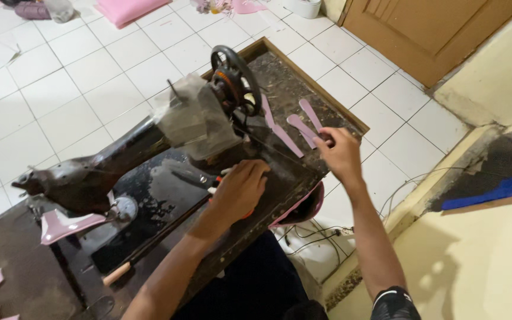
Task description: The person sews pink shoe upper pieces together on a treadle sewing machine, guiding the fabric under the needle, then trims the thread with scissors and places the finished piece on a growing pile of completed shoe parts on the workbench.
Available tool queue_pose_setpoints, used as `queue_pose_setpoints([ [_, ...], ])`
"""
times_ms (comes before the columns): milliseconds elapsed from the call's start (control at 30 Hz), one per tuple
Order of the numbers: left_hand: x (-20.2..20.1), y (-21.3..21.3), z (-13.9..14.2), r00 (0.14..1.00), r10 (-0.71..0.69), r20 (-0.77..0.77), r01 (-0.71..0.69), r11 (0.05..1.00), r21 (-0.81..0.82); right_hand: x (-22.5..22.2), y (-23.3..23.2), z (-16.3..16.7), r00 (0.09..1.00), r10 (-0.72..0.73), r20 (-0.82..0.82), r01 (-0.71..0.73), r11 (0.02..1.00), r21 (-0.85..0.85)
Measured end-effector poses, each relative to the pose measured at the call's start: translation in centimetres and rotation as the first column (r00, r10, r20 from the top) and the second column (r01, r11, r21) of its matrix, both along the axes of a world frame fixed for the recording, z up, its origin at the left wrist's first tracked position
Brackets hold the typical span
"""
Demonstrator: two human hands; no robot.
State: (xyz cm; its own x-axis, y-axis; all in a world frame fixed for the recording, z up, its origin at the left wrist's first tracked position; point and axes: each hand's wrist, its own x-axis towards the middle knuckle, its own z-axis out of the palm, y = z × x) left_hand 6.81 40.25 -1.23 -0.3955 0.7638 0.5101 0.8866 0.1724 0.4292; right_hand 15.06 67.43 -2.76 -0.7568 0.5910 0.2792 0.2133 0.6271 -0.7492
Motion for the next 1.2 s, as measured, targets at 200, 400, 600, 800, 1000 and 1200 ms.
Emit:
queue_pose_setpoints([
  [200,-1.0,4.1,-1.4,0.997,0.07,-0.013,-0.069,0.997,0.027,-1.0,1.7,-0.6,0.994,-0.061,0.09,0.071,0.992,-0.102],
  [400,1.4,2.6,1.1,0.922,0.117,0.37,-0.181,0.973,0.144,3.8,-3.7,2.1,0.937,0.03,-0.348,-0.104,0.975,-0.198],
  [600,5.4,-0.7,4.9,0.43,-0.235,0.872,-0.325,0.86,0.393,7.6,-14.3,5.1,0.868,0.346,-0.357,-0.225,0.914,0.338],
  [800,8.4,-8.6,6.8,0.511,0.007,0.859,-0.502,0.814,0.292,5.8,-20.6,8.0,0.792,0.476,-0.382,-0.329,0.86,0.389],
  [1000,9.6,-18.0,6.5,0.524,0.13,0.842,-0.592,0.766,0.25,4.5,-28.3,7.5,0.684,0.684,-0.255,-0.467,0.678,0.568],
  [1200,10.4,-26.3,4.7,0.466,0.342,0.816,-0.683,0.725,0.087,3.3,-36.3,5.7,0.5,0.844,-0.196,-0.663,0.518,0.541],
])
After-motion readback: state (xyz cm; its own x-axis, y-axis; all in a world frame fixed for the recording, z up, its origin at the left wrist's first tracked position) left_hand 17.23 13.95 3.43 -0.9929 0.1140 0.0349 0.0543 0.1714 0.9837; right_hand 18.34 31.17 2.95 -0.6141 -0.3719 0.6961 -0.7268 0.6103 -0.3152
